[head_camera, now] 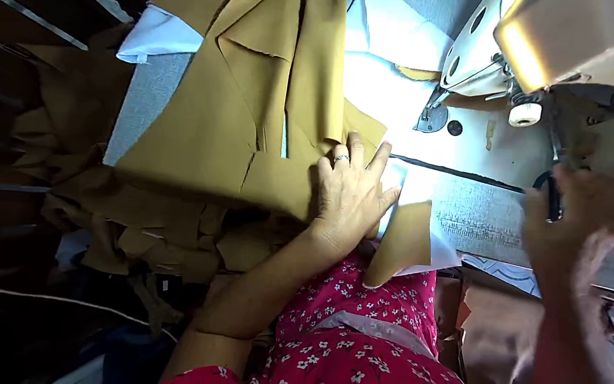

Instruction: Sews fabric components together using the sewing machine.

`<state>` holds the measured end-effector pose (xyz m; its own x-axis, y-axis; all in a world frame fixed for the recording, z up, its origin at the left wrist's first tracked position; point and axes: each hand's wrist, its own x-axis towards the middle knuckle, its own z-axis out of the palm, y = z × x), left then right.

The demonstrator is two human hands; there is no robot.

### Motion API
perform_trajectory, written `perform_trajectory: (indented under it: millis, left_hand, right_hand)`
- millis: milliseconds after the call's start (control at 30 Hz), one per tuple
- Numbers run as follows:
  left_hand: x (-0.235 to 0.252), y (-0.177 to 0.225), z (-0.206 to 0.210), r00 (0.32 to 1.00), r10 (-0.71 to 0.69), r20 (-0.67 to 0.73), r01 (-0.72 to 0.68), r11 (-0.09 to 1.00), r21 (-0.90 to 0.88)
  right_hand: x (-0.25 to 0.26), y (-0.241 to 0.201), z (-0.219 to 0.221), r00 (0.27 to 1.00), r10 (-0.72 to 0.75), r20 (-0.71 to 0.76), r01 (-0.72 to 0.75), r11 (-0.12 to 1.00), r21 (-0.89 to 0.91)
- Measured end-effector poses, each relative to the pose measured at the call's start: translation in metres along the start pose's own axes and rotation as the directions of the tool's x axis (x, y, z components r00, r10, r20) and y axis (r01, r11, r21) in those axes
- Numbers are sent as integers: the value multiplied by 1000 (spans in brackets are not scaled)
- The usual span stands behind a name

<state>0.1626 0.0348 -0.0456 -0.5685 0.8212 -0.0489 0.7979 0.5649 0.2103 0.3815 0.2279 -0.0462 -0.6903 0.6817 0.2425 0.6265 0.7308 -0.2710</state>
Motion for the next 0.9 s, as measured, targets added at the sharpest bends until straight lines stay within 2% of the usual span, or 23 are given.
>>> perform_trajectory:
  millis: [67, 133, 200, 233, 267, 300, 367, 400, 467, 500, 533, 567, 600, 667, 733, 833, 900]
  left_hand:
    - [-2, -3, -8, 996, 81, -43, -87, 986, -141]
    - [7, -14, -17, 969, 148, -197, -195, 951, -241]
    - [28, -35, -21, 887, 215, -408, -307, 935, -176]
    - [43, -50, -21, 852, 268, -450, -351, 930, -112]
    - [55, -67, -21, 863, 311, -397, -373, 924, -87]
    - [64, -82, -22, 910, 317, -267, -350, 933, -87]
    - [70, -97, -23, 973, 228, -18, -229, 973, -44]
    - [63, -95, -22, 984, 177, 6, -177, 984, 6]
    - [33, -74, -24, 995, 100, -16, -98, 992, 73]
    - [14, -59, -24, 996, 84, -23, -81, 992, 99]
    - [-3, -43, -25, 996, 83, -20, -80, 991, 107]
    - [-17, -30, -23, 996, 92, -16, -90, 989, 118]
    - [-26, -21, -19, 991, 122, -49, -113, 983, 146]
    - [-32, -12, -8, 971, 188, -147, -165, 974, 155]
    - [-35, -11, 0, 970, 179, -167, -169, 983, 71]
    - [-47, -16, 15, 972, 128, -196, -130, 992, 6]
    - [-53, -24, 22, 970, 112, -218, -119, 993, -18]
  right_hand:
    - [-25, -42, 20, 984, -169, 47, 154, 961, 229]
    - [-41, -75, 53, 940, -339, -18, 327, 890, 317]
    - [-55, -85, 71, 908, -399, -127, 418, 839, 349]
    - [-62, -83, 70, 901, -402, -162, 433, 819, 377]
    - [-70, -78, 62, 905, -397, -154, 422, 791, 442]
    - [-79, -70, 48, 912, -398, -102, 385, 742, 549]
    - [-98, -38, 15, 897, -430, 102, 237, 663, 710]
    - [-106, -17, -3, 878, -418, 232, 157, 710, 686]
    - [-119, 20, -32, 825, -316, 469, 78, 885, 460]
    - [-120, 33, -43, 781, -254, 571, 29, 927, 373]
    - [-119, 40, -48, 770, -218, 600, 9, 943, 332]
    - [-115, 40, -49, 798, -210, 564, 23, 947, 320]
    - [-108, 32, -46, 858, -202, 473, 44, 945, 324]
    - [-84, 3, -35, 963, -147, 227, 56, 929, 365]
    - [-54, -23, -18, 992, -120, 44, 98, 934, 345]
    - [-10, -53, 16, 988, -153, 9, 145, 947, 286]
    - [10, -75, 36, 985, -155, 70, 133, 960, 247]
